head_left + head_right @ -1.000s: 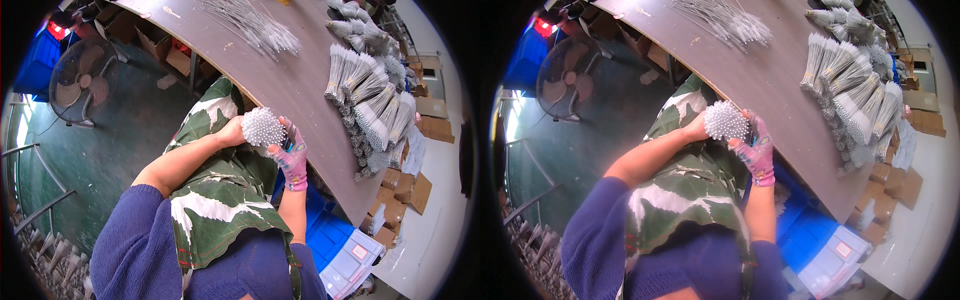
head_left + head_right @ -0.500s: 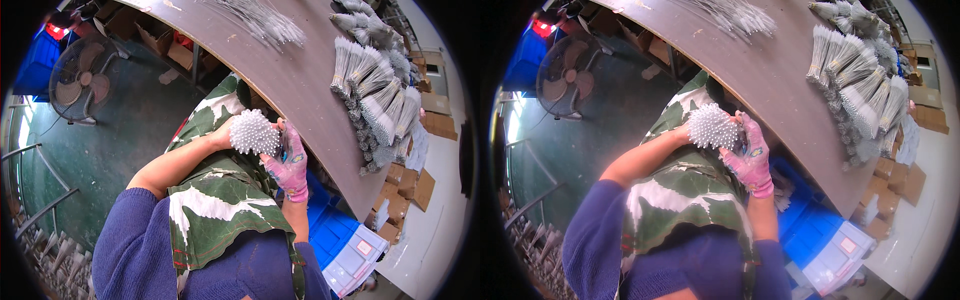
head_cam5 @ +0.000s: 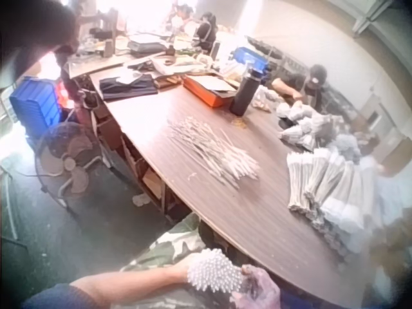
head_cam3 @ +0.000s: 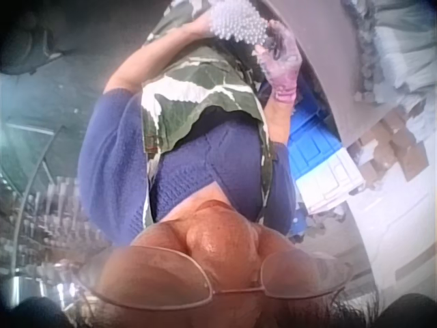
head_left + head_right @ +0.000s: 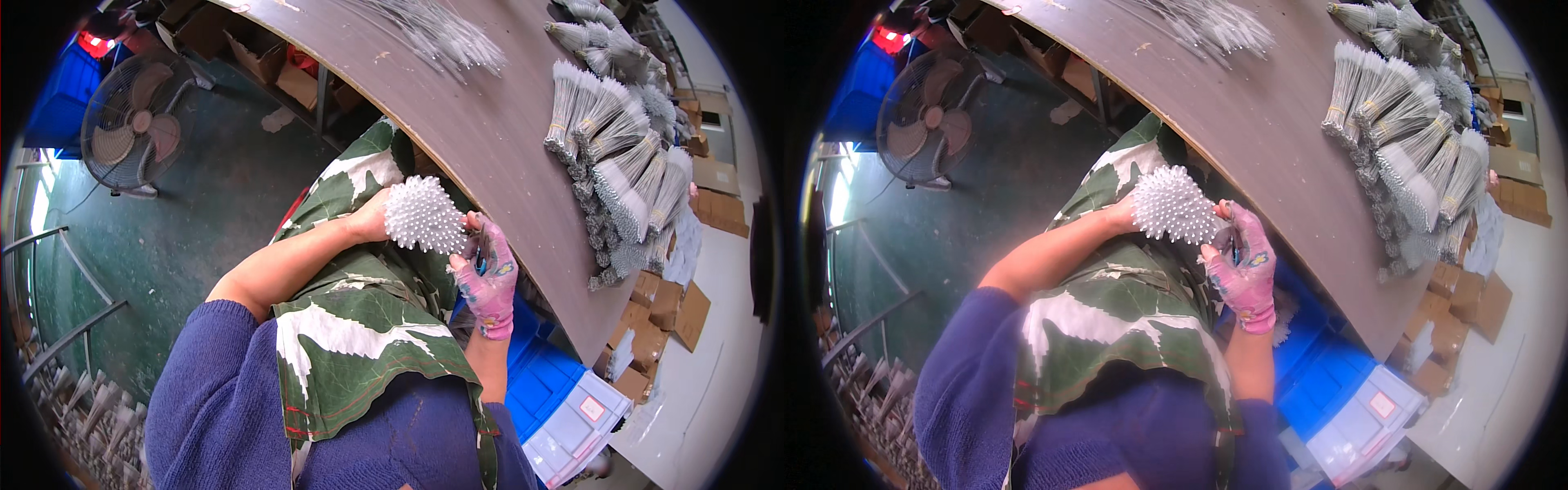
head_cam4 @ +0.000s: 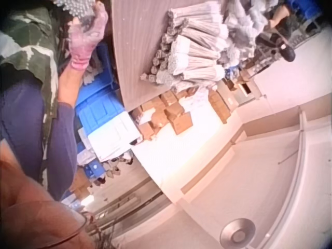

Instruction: Trimming and organizing bundles of white bristles for brush manufacturing.

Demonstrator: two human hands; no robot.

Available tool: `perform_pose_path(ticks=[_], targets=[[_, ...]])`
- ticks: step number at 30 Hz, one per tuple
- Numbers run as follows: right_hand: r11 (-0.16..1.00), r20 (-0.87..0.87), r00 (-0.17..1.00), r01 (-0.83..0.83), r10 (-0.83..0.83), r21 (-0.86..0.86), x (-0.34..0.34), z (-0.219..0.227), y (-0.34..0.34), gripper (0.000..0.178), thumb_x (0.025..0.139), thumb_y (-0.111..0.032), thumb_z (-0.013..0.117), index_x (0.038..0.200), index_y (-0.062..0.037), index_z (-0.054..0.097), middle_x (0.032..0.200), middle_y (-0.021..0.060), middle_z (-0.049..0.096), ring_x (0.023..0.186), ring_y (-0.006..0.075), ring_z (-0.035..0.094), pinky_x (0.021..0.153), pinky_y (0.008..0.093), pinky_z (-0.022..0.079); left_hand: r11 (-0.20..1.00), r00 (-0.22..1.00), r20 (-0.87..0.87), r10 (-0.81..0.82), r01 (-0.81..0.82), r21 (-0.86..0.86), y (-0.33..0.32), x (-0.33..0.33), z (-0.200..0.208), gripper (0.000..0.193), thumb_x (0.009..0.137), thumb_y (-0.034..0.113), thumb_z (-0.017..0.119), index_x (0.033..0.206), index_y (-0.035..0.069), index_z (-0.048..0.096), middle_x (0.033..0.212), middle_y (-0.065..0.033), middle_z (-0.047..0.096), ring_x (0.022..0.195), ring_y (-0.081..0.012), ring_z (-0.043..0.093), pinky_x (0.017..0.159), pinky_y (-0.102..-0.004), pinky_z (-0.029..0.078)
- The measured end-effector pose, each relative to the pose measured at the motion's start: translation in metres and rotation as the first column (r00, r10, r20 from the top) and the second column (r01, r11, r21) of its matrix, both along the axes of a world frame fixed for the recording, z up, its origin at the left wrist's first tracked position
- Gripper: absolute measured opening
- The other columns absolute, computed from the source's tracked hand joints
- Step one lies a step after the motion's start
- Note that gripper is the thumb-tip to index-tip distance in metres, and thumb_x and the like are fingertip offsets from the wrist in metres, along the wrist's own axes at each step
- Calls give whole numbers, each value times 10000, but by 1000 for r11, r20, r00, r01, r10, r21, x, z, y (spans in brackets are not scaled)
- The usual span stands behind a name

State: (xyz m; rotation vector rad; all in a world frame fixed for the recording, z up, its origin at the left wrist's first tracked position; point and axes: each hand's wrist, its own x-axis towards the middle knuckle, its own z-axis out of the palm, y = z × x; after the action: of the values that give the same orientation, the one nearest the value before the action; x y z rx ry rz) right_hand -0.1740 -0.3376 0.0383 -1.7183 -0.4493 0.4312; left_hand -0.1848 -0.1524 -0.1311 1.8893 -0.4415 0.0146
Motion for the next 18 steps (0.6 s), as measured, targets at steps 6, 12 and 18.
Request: perform_pose_path(ticks=[6, 12, 18], targets=[[999, -17, 999, 27, -27, -21, -3, 4, 0, 519, 766, 5, 675, 1246, 35, 480, 1171, 106, 561, 1027, 178, 562, 886, 296, 448, 984, 991, 48, 126, -119, -133, -1, -1, 13, 301, 824, 114, 598, 1116, 41, 595, 1116, -124, 617, 1046, -246, 581, 919, -334, 443], [993, -155, 984, 101, -91, 62, 18, 13, -14, 476, 877, -307, 614, 1188, 42, 525, 1008, 73, 596, 812, 89, 558, 695, 188, 449, 957, 989, -67, 135, -147, -251, -2, -3, 28, 260, 785, 131, 640, 1025, 33, 616, 1048, -129, 638, 969, -266, 610, 854, -347, 473], [960, -345, 939, -114, 19, -256, 33, 68, -17, 484, 902, -410, 548, 1140, 11, 572, 856, 17, 587, 636, 31, 473, 539, 157, 376, 968, 986, -108, 128, -148, -202, -4, -4, 30, 267, 739, 150, 688, 977, 44, 628, 947, -122, 662, 881, -279, 636, 791, -346, 489]])
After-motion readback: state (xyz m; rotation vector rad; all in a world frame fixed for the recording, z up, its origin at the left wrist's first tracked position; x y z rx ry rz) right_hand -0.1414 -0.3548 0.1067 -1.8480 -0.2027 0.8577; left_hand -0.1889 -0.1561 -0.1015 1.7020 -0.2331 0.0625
